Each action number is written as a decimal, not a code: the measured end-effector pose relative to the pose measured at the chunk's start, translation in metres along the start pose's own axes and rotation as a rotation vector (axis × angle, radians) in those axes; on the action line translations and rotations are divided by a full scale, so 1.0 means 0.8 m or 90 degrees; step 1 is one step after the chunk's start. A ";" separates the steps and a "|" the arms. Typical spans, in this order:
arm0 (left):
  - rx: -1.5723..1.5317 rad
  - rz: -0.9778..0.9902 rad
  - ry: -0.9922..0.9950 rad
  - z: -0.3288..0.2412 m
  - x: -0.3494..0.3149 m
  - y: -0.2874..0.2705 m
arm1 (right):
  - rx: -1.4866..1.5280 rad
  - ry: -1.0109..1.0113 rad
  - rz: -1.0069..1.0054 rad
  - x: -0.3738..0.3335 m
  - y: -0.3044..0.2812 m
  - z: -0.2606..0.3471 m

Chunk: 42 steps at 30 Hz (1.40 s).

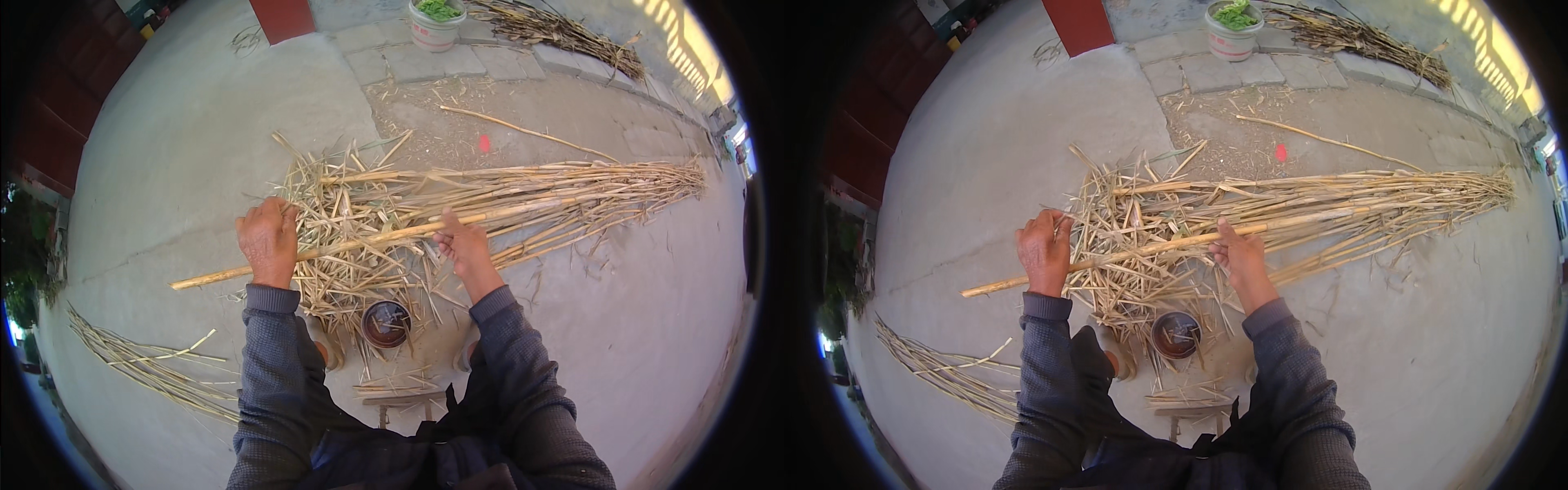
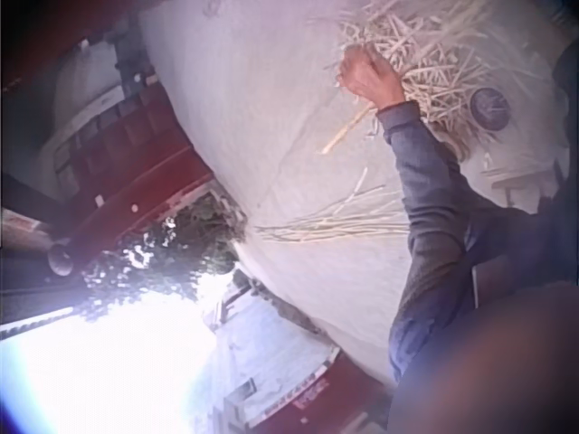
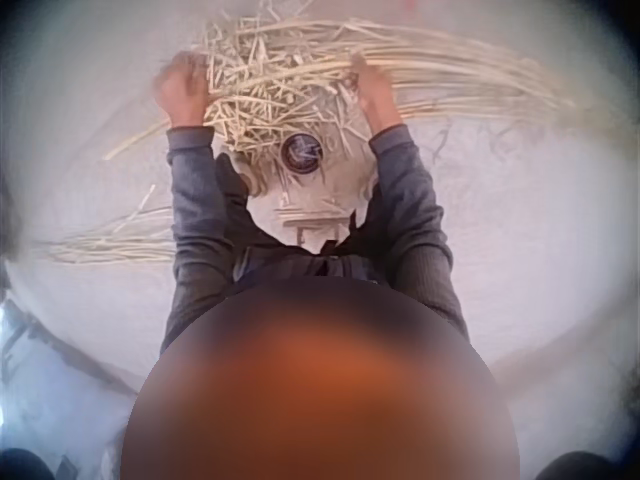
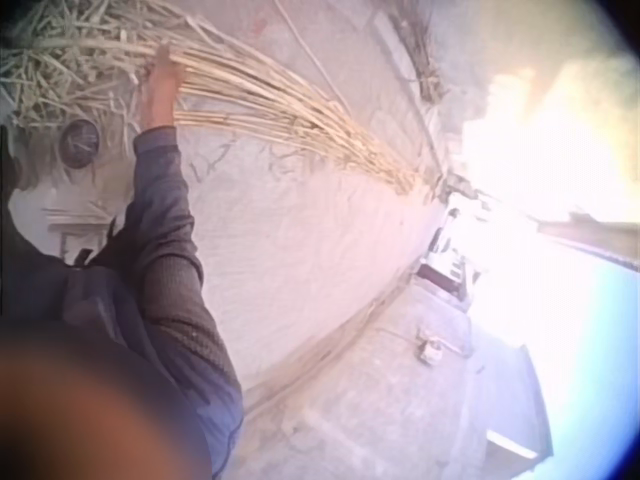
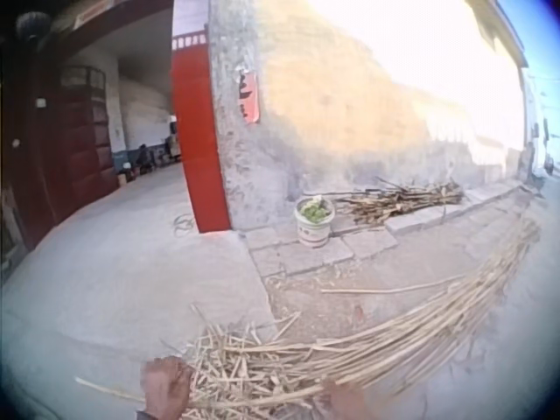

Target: The person sits on a low stool and processes long bamboo stalks by hand. They repeatedly strip the outer layers and break the stalks into smaller pieces, placing the processed material into a metal bowl.

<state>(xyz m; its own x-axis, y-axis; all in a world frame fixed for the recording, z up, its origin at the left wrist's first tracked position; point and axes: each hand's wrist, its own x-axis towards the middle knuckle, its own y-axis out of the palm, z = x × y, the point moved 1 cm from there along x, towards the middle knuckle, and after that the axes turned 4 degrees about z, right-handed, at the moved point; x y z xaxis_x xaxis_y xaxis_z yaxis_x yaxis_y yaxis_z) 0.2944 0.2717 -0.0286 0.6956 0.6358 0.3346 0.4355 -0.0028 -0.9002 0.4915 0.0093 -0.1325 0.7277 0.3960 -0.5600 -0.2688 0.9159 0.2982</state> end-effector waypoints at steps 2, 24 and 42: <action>0.101 -0.077 0.069 0.004 0.004 0.003 | -0.006 0.009 -0.004 0.000 0.000 -0.002; -0.296 0.286 0.291 -0.086 -0.032 0.021 | 0.127 0.129 0.123 0.015 0.002 -0.030; 0.033 0.146 0.286 -0.037 -0.025 0.009 | 0.162 -0.028 0.100 0.007 -0.009 0.014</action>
<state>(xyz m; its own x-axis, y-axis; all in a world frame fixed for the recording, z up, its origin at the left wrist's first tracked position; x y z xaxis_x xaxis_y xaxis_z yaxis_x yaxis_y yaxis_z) 0.3008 0.2362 -0.0337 0.9522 0.2278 0.2035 0.2220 -0.0585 -0.9733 0.5043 0.0038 -0.1291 0.7179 0.5233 -0.4590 -0.2180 0.7953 0.5657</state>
